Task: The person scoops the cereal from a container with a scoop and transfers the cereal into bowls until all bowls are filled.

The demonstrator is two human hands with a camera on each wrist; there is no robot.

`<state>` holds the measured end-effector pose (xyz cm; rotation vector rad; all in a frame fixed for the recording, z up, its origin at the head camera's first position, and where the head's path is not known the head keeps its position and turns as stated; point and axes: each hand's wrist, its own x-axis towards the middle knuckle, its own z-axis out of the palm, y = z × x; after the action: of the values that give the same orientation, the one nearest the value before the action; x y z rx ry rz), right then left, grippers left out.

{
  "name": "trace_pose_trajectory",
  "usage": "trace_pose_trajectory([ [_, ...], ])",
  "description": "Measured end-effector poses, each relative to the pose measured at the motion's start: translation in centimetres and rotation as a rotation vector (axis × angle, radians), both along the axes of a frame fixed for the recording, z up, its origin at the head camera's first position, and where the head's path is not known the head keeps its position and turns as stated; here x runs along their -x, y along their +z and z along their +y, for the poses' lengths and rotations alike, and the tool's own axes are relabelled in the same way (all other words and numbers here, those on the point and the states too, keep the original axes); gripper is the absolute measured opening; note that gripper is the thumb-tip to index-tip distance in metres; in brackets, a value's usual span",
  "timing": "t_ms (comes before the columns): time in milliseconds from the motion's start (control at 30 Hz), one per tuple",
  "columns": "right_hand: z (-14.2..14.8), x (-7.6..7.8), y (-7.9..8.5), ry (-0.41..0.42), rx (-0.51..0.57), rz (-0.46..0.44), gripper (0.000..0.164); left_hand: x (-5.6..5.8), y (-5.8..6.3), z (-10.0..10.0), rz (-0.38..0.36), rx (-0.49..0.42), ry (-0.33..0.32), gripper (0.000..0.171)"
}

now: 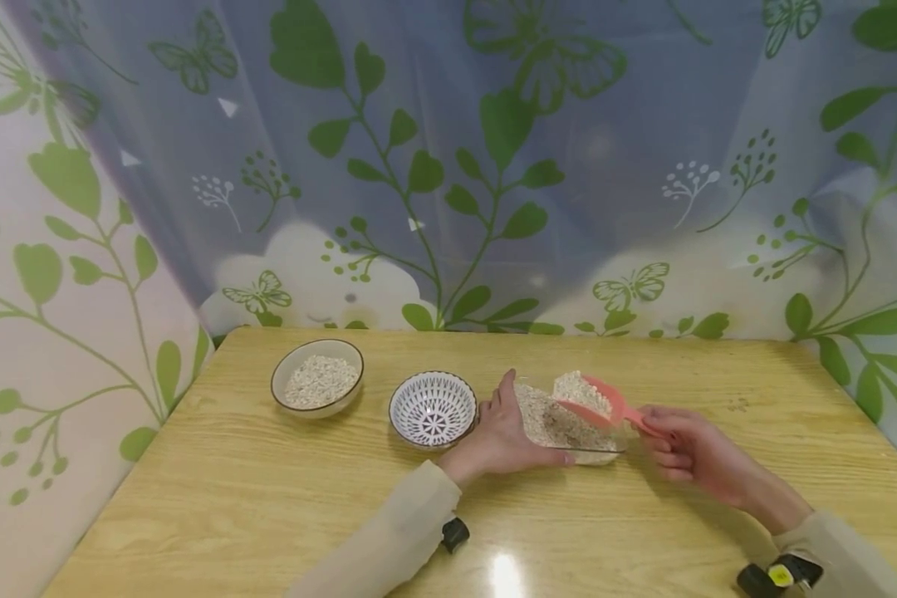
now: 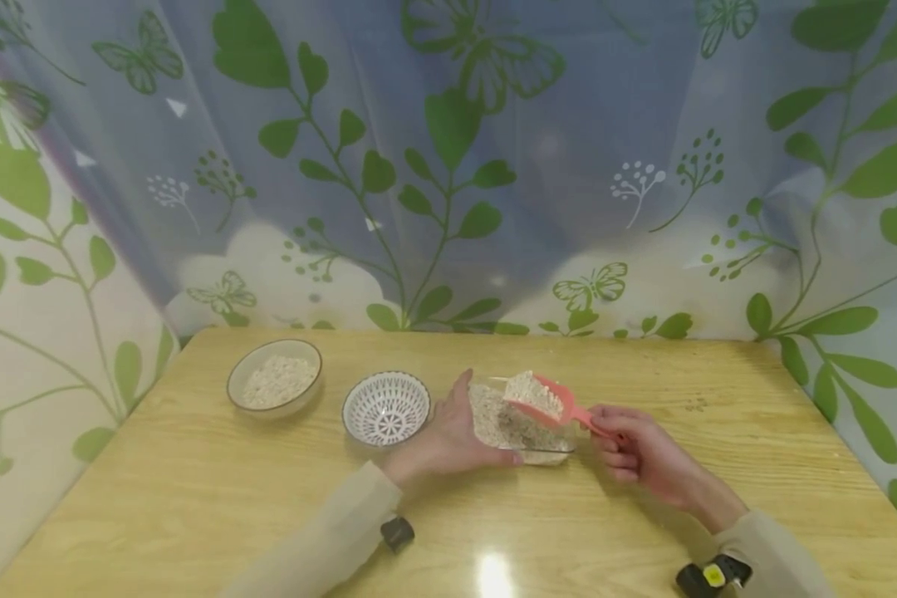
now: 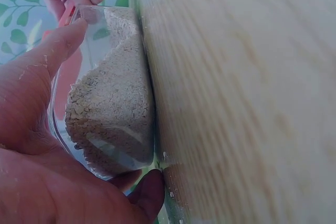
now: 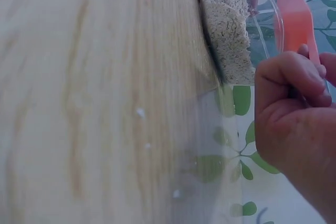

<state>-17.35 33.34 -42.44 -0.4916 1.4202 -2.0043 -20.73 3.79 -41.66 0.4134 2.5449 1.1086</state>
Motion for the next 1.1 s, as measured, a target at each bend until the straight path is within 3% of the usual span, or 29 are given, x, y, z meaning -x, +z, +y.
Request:
trace_pose_trajectory([
  [333, -0.1, 0.3, 0.1, 0.022, 0.026, -0.040, 0.033, 0.2, 0.2, 0.1, 0.011, 0.012, -0.011, 0.138],
  [667, -0.4, 0.3, 0.6, 0.012, 0.053, -0.009, 0.038, 0.0, 0.5, -0.2, 0.020, 0.025, -0.025, 0.139],
  [900, -0.5, 0.3, 1.1, -0.003, 0.071, 0.002, 0.041, -0.3, 2.1, -1.3, 0.040, -0.083, -0.033, 0.122],
  [1100, -0.9, 0.5, 1.8, -0.014, 0.081, 0.015, 0.043, -0.4, 2.9, -3.9, 0.089, -0.175, -0.049, 0.104],
])
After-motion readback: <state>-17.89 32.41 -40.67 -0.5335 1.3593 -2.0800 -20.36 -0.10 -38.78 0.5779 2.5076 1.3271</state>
